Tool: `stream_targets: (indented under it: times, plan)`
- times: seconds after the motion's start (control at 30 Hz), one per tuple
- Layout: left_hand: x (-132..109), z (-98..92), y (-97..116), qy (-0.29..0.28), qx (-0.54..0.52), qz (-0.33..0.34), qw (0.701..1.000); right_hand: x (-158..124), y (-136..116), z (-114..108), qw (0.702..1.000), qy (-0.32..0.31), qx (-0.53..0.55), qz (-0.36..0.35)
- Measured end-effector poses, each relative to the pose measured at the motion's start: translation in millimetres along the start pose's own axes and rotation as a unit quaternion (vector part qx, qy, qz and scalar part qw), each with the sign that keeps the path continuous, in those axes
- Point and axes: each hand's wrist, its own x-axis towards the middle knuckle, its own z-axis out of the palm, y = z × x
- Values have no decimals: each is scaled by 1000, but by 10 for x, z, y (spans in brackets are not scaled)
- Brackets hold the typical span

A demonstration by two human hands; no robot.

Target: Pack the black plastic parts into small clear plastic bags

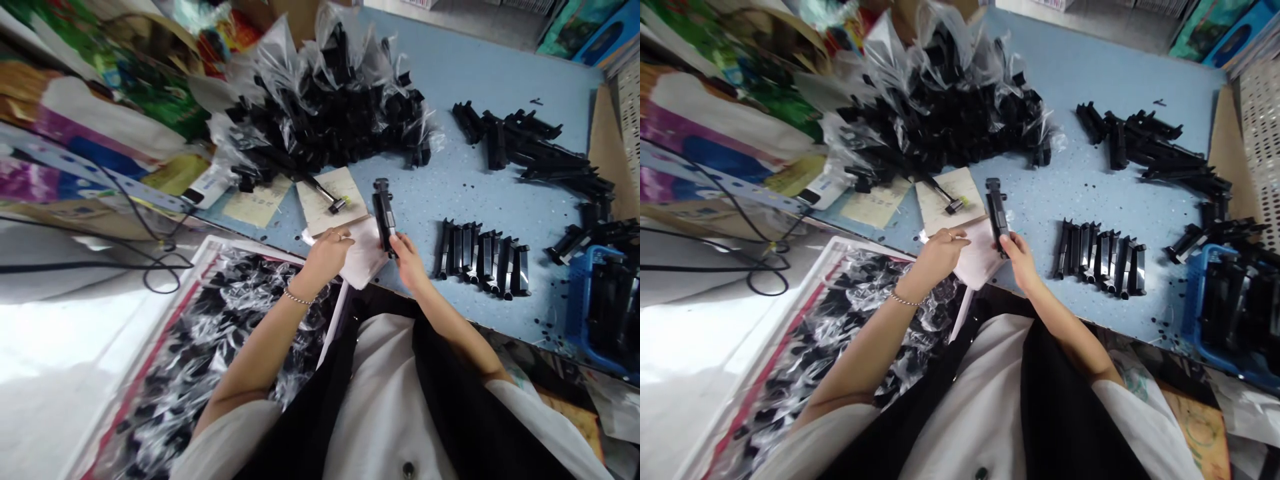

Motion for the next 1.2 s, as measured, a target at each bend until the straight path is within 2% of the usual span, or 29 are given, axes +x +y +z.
stream_targets:
  times: [0.07, 0.1, 0.17, 0.27, 0.37, 0.47, 0.53, 0.63, 0.7, 0.77, 0.87, 1.0, 1.07, 1.1, 1.2]
  plan:
    - [-3, -4, -25, -9, 27, 10, 1000, -129, -50, -110, 1000, -7, -12, 7]
    - [-1, -9, -38, -9, 24, 9, 1000, -218, -75, -171, 999, -32, -7, 35]
    - [9, -21, -67, -6, -5, -2, 1000, -403, -102, -280, 986, -107, 13, 131]
    - [13, -42, -97, -7, -51, -20, 998, -556, -52, -351, 937, -181, 63, 292]
    - [-62, -33, -52, 24, -34, 3, 999, -474, 45, -306, 897, -178, 116, 389]
    - [-241, 56, 130, 48, 13, 71, 996, -285, 99, -208, 888, -172, 136, 405]
    - [-392, 150, 307, 45, 14, 131, 990, -199, 111, -149, 919, -143, 99, 354]
    - [-575, 271, 540, 35, -25, 198, 979, -198, 119, -115, 983, -49, -18, 174]
    - [-607, 316, 622, 46, -52, 183, 981, -252, 116, -138, 992, -2, -105, 68]
    - [-541, 350, 658, 55, -66, 137, 987, -304, 98, -183, 978, 25, -206, 14]
    - [-300, 414, 710, 40, -79, 107, 990, -306, 8, -258, 948, 31, -315, -25]
    - [93, 428, 844, 67, -96, 127, 985, -198, -266, -357, 959, -68, -254, -103]
    - [308, 349, 900, 89, -104, 137, 981, -163, -426, -430, 965, -103, -202, -129]
    - [438, 282, 918, 100, -106, 144, 979, -160, -493, -475, 969, -99, -182, -136]
    - [1005, -23, 930, 120, -75, 174, 975, -204, -598, -630, 978, -31, -150, -144]
